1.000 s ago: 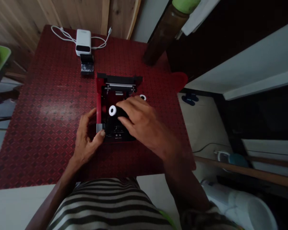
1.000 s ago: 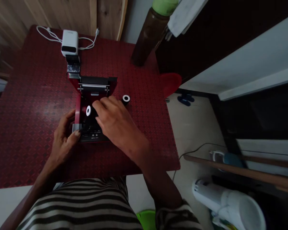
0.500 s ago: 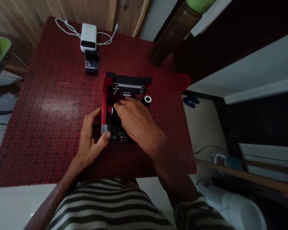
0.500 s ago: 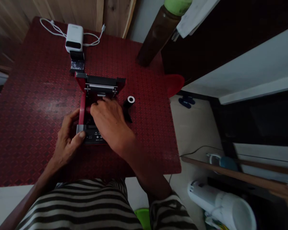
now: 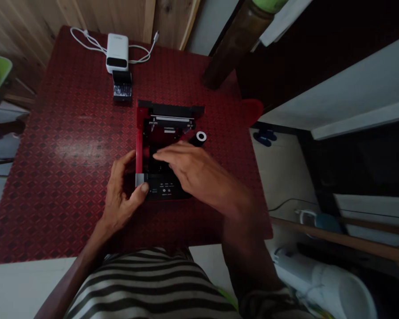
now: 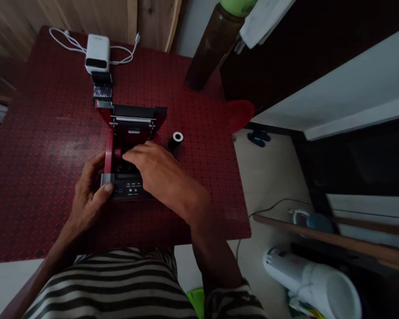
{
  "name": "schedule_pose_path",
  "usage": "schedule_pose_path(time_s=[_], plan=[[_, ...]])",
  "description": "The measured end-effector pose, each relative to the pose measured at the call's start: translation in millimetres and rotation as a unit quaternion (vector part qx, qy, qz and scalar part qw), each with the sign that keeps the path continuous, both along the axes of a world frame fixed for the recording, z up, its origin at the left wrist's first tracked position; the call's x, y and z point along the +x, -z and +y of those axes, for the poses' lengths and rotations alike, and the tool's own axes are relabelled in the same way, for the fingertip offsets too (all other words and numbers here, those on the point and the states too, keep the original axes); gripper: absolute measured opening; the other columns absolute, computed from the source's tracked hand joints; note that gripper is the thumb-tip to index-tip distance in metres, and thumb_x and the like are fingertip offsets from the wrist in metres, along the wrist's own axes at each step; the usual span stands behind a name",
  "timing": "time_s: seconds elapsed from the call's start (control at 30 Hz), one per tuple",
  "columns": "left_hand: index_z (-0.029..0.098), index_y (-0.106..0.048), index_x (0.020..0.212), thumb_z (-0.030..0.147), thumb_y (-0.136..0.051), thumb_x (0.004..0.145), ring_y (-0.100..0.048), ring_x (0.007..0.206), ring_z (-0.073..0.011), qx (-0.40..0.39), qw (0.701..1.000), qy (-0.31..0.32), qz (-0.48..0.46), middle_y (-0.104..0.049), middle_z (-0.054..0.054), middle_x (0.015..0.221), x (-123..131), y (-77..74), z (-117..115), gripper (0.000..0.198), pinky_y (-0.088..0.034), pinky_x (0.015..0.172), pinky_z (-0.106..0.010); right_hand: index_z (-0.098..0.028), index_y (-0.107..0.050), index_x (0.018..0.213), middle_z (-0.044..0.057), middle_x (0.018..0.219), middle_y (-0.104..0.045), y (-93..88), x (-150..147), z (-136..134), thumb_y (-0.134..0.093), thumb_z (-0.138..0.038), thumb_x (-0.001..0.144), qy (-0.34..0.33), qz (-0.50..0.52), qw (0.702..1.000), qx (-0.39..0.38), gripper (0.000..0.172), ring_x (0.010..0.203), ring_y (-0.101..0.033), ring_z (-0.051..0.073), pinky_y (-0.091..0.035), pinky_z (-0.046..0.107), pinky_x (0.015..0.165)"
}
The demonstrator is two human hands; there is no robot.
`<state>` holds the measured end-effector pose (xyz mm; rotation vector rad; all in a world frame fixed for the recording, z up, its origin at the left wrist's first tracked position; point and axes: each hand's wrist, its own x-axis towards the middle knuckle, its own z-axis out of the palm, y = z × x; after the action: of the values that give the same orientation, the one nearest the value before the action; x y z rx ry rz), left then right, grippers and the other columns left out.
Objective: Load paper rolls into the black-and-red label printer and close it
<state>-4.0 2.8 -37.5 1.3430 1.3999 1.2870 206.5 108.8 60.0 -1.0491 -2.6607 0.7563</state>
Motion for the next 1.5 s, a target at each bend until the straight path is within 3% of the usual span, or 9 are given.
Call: schedule_pose_path(time_s=[0.17, 0.3, 0.53, 0.67, 0.73, 0.83, 1.0, 1.17, 1.5], plan=[[0.028, -0.067, 0.167, 0.072, -0.084, 0.103, -0.073, 0.149, -0.0409, -0.031, 0.999, -0.017, -0.021, -0.074, -0.016, 0.16, 4, -8.4, -4, 0.079, -0.062, 0.126, -0.061, -0.02, -0.085, 0.099, 0.008, 0.107, -0.086, 0.9, 6, -1, -0.065, -0.002, 0.114, -0.031, 0.007, 0.999, 0.006, 0.03, 0.106, -0.073, 0.026, -0.06, 0.042, 0.104], [0.03, -0.072, 0.163, 0.074, -0.074, 0.111, -0.074, 0.149, -0.0396, -0.031, 0.998, -0.036, -0.048, -0.076, -0.014, 0.162, 2, -19.0, 2, 0.067, -0.062, 0.124, -0.059, -0.02, -0.08, 0.102, 0.006, 0.103, -0.082, 9.1, 5, -3, -0.069, -0.008, 0.117, -0.011, 0.069, 0.997, 0.046, 0.022, 0.102, -0.072, 0.024, -0.059, 0.04, 0.098], [0.014, -0.082, 0.146, 0.095, -0.074, 0.102, -0.076, 0.125, -0.0323, 0.103, 0.987, -0.121, -0.026, -0.083, -0.016, 0.137, -6, -49.4, 101, 0.092, -0.059, 0.105, -0.049, -0.023, -0.074, 0.099, 0.003, 0.098, -0.079, 19.1, 15, -28, -0.069, -0.011, 0.118, 0.062, 0.137, 0.973, 0.177, 0.023, 0.096, -0.07, 0.022, -0.062, 0.037, 0.091], [0.017, -0.079, 0.094, 0.086, -0.079, 0.104, -0.075, 0.099, -0.0262, 0.089, 0.987, -0.104, -0.088, -0.08, -0.01, 0.099, 5, -66.1, 131, 0.07, -0.057, 0.095, -0.047, -0.024, -0.076, 0.097, 0.003, 0.093, -0.078, 25.2, 15, -47, -0.062, -0.008, 0.12, 0.097, 0.125, 0.961, 0.228, 0.032, 0.09, -0.07, 0.021, -0.064, 0.037, 0.086], [0.023, -0.069, 0.081, 0.076, -0.092, 0.097, -0.075, 0.102, -0.0271, 0.088, 0.986, -0.095, -0.102, -0.077, -0.006, 0.093, 8, -67.5, 127, 0.06, -0.058, 0.097, -0.048, -0.024, -0.079, 0.1, 0.005, 0.101, -0.083, 28.2, 14, -56, -0.064, -0.005, 0.118, 0.114, 0.126, 0.952, 0.255, 0.03, 0.095, -0.073, 0.021, -0.066, 0.038, 0.089], [0.023, -0.077, 0.097, 0.054, -0.099, 0.092, -0.075, 0.128, -0.0313, 0.063, 0.988, -0.093, -0.102, -0.083, -0.008, 0.118, 6, -60.8, 103, 0.038, -0.056, 0.119, -0.052, -0.024, -0.08, 0.108, 0.01, 0.127, -0.088, 33.8, 13, -68, -0.073, -0.002, 0.113, 0.147, 0.15, 0.924, 0.319, 0.023, 0.113, -0.079, 0.025, -0.069, 0.042, 0.102], [0.03, -0.078, 0.142, 0.044, -0.104, 0.077, -0.066, 0.161, -0.0401, -0.063, 0.985, -0.093, -0.134, -0.078, -0.01, 0.159, 0, -40.9, 51, 0.071, -0.049, 0.139, -0.06, -0.029, -0.081, 0.113, 0.01, 0.157, -0.085, 43.8, 13, -76, -0.078, -0.006, 0.111, 0.186, 0.164, 0.912, 0.328, 0.023, 0.147, -0.077, 0.031, -0.065, 0.053, 0.122], [0.026, -0.081, 0.149, 0.055, -0.098, 0.089, -0.076, 0.15, -0.0417, -0.156, 0.972, -0.042, -0.171, -0.086, -0.012, 0.147, 4, -36.4, 27, 0.069, -0.059, 0.132, -0.06, -0.023, -0.078, 0.11, 0.011, 0.134, -0.094, 42.4, 14, -70, -0.071, -0.015, 0.118, 0.156, 0.194, 0.932, 0.262, 0.014, 0.133, -0.089, 0.028, -0.07, 0.049, 0.118], [0.027, -0.084, 0.152, 0.054, -0.096, 0.094, -0.086, 0.128, -0.0372, -0.141, 0.977, -0.05, -0.15, -0.09, -0.011, 0.137, 3, -28.6, 27, 0.065, -0.071, 0.112, -0.054, -0.025, -0.081, 0.119, 0.013, 0.145, -0.091, 37.3, 12, -78, -0.072, -0.019, 0.115, 0.177, 0.198, 0.95, 0.165, 0.011, 0.143, -0.085, 0.033, -0.069, 0.059, 0.123]])
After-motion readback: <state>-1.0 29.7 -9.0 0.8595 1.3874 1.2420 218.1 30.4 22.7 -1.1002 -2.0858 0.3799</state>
